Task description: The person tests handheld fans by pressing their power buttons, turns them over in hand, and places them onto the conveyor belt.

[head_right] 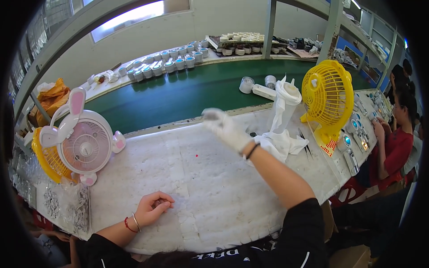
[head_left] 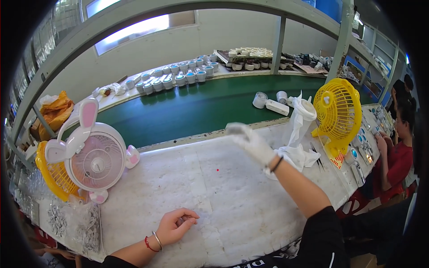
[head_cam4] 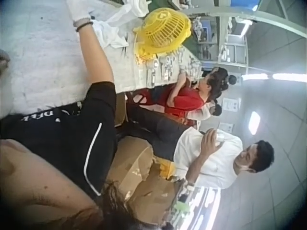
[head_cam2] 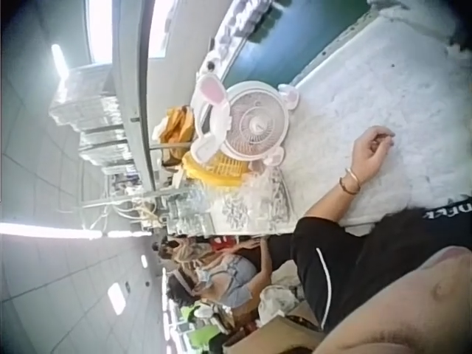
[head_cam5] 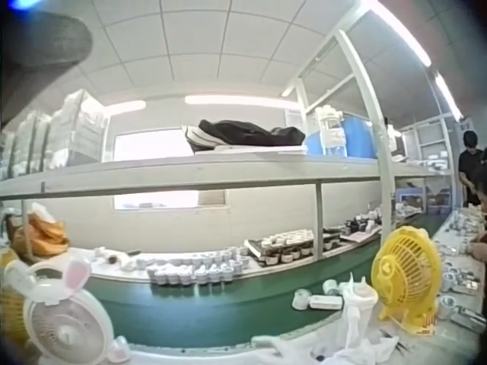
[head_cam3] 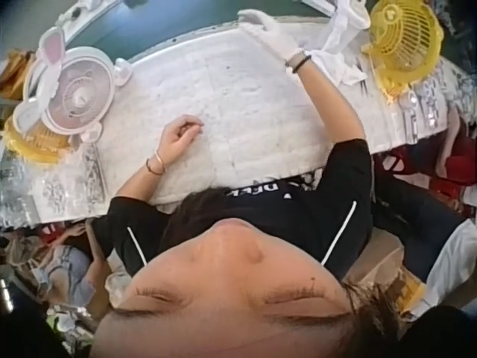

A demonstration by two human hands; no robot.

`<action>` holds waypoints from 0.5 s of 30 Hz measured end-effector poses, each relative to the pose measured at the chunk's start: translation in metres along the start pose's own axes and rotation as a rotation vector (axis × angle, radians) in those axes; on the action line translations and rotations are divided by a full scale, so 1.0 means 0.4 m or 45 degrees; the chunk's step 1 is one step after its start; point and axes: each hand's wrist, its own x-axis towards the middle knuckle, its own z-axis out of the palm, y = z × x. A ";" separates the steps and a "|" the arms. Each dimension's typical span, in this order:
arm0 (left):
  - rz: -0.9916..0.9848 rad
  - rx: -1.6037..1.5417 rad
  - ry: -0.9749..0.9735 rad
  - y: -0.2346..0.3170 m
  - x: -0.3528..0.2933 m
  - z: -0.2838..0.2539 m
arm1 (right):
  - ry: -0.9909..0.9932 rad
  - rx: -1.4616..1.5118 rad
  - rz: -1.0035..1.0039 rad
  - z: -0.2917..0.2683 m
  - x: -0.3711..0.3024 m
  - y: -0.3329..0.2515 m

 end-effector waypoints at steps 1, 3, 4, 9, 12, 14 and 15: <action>0.060 -0.027 0.021 -0.008 0.002 0.004 | 0.157 -0.224 -0.075 -0.028 0.058 0.042; 0.134 -0.047 0.069 -0.009 -0.004 0.005 | 0.443 -0.673 -0.108 -0.081 0.166 0.141; 0.122 -0.026 0.073 -0.007 -0.003 0.007 | 0.545 -0.758 0.120 -0.105 0.204 0.181; 0.096 -0.003 0.051 -0.012 -0.004 0.004 | 0.669 -1.492 0.254 -0.217 0.276 0.340; 0.114 -0.012 0.058 -0.005 0.004 0.004 | 0.634 -1.549 0.496 -0.246 0.289 0.382; 0.117 -0.015 0.057 -0.004 0.004 0.003 | 0.558 -1.612 0.544 -0.248 0.291 0.369; 0.129 0.019 0.042 -0.002 0.006 0.003 | 0.543 -1.603 0.553 -0.255 0.291 0.369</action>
